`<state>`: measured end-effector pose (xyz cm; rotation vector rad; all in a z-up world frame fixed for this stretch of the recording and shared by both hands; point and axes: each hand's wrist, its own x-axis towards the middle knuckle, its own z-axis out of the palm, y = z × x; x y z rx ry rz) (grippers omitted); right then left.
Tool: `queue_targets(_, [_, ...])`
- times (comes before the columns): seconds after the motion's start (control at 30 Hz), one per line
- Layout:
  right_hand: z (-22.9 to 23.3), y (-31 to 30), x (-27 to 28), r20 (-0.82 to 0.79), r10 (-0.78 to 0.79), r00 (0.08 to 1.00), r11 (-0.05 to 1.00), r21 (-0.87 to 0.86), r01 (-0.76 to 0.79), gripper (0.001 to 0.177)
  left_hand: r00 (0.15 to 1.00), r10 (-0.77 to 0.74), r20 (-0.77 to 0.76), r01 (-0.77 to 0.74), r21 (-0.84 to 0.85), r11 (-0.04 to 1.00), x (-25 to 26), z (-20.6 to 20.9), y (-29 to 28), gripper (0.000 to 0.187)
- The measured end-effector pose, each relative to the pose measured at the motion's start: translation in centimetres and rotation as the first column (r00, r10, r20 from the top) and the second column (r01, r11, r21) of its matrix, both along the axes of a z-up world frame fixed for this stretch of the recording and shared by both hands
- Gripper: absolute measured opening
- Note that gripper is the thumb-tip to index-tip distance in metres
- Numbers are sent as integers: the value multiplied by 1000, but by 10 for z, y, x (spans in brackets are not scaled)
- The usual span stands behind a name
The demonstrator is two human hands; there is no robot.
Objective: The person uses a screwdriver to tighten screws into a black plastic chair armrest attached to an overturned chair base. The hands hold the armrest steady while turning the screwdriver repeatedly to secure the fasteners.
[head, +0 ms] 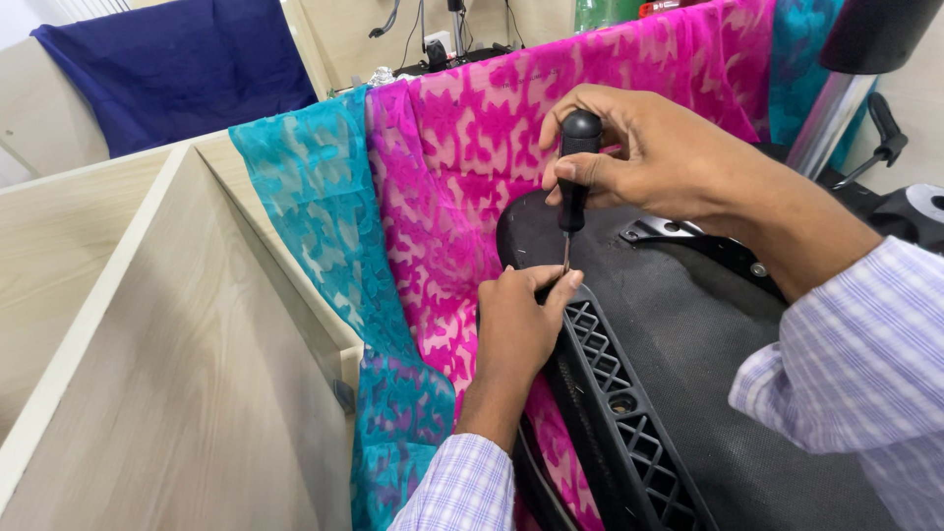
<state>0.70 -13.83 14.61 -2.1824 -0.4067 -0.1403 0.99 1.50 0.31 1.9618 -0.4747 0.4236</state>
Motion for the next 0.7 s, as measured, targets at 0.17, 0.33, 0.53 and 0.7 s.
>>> queue_targets(0.17, [5, -12, 15, -8, 209, 978, 976, -55, -209, 22, 994, 89, -66, -88, 14, 996, -5, 4, -5, 17])
queue_targets(0.33, [11, -29, 31, -57, 216, 975, 956, -192, -223, 20, 999, 22, -30, -25, -103, 994, -5, 2, -12, 23])
queue_targets(0.53, [21, -33, 37, -63, 495, 867, 839, -223, -496, 17, 990, -139, -39, 127, -221, 967, 1, -4, -14, 21])
queue_targets(0.7, [13, -22, 26, -70, 284, 956, 949, -119, -291, 22, 977, -196, -81, 178, -193, 965, 8, -5, -15, 18])
